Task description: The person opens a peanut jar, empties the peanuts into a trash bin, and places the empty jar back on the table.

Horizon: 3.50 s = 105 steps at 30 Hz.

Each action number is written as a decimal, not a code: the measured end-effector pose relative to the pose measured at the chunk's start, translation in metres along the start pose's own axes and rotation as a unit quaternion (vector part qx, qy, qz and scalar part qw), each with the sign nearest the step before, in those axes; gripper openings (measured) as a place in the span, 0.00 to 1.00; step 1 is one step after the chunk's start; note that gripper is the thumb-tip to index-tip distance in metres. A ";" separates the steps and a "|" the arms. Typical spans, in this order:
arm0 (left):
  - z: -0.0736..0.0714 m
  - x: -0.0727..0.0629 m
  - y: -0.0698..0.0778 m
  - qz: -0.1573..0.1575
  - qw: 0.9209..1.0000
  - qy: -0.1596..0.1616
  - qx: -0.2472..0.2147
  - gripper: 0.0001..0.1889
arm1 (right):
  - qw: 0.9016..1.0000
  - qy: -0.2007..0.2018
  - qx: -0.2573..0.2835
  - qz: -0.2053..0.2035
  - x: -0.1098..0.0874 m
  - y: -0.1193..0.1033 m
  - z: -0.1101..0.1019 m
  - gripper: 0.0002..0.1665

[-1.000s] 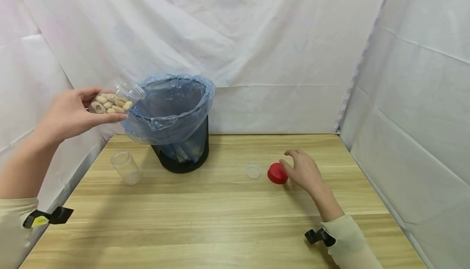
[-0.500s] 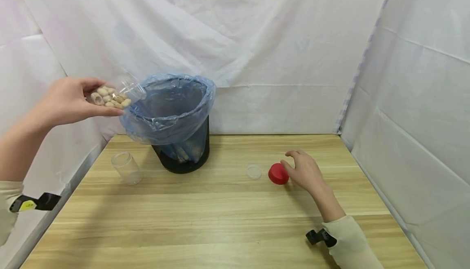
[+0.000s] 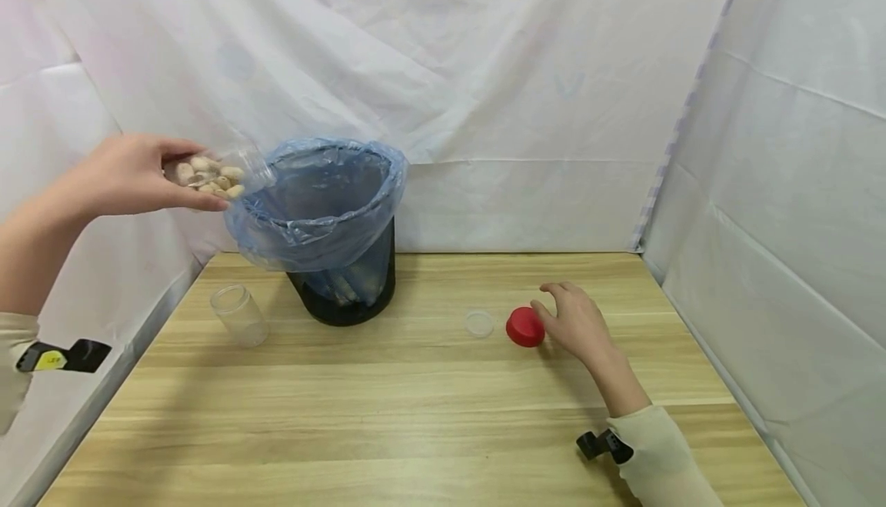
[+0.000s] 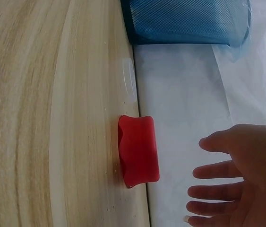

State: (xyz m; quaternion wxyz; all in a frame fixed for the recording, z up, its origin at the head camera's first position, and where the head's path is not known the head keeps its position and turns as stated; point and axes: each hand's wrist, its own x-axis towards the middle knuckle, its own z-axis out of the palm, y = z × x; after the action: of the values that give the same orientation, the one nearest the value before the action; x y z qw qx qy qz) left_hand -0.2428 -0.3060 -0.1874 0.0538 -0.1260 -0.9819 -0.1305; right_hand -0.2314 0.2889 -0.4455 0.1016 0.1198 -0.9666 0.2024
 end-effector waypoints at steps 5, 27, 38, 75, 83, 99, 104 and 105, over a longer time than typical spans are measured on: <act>-0.003 0.005 0.002 0.011 0.999 -0.020 0.030 0.49 | 1.000 -0.001 0.002 0.000 0.001 -0.001 -0.002 0.24; -0.005 0.012 0.011 0.026 0.996 -0.053 0.068 0.45 | 1.000 -0.004 0.003 -0.002 0.000 0.003 -0.001 0.23; -0.005 0.015 0.009 0.024 0.996 -0.054 0.061 0.45 | 1.000 -0.008 0.009 0.000 0.000 0.003 -0.002 0.23; -0.017 0.028 0.017 0.056 0.988 -0.070 0.125 0.47 | 1.000 -0.004 0.008 0.000 0.001 0.007 -0.003 0.23; -0.020 0.029 0.020 0.054 0.987 -0.076 0.128 0.47 | 1.000 -0.002 0.004 -0.005 0.000 0.006 -0.005 0.23; -0.020 0.030 0.018 0.052 0.987 -0.085 0.127 0.47 | 1.000 -0.004 0.003 -0.004 0.000 0.007 -0.005 0.22; -0.022 0.031 0.019 0.053 0.987 -0.086 0.127 0.48 | 1.000 -0.004 0.003 0.000 -0.001 0.006 -0.006 0.23; -0.022 0.031 0.019 0.054 0.987 -0.085 0.128 0.48 | 1.000 -0.004 0.003 0.000 -0.001 0.006 -0.006 0.23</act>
State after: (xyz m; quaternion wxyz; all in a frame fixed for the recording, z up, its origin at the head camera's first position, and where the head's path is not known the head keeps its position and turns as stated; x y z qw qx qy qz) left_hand -0.2657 -0.2870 -0.1574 -0.0076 -0.1812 -0.9834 0.0103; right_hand -0.2315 0.2969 -0.4427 0.0969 0.1206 -0.9664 0.2051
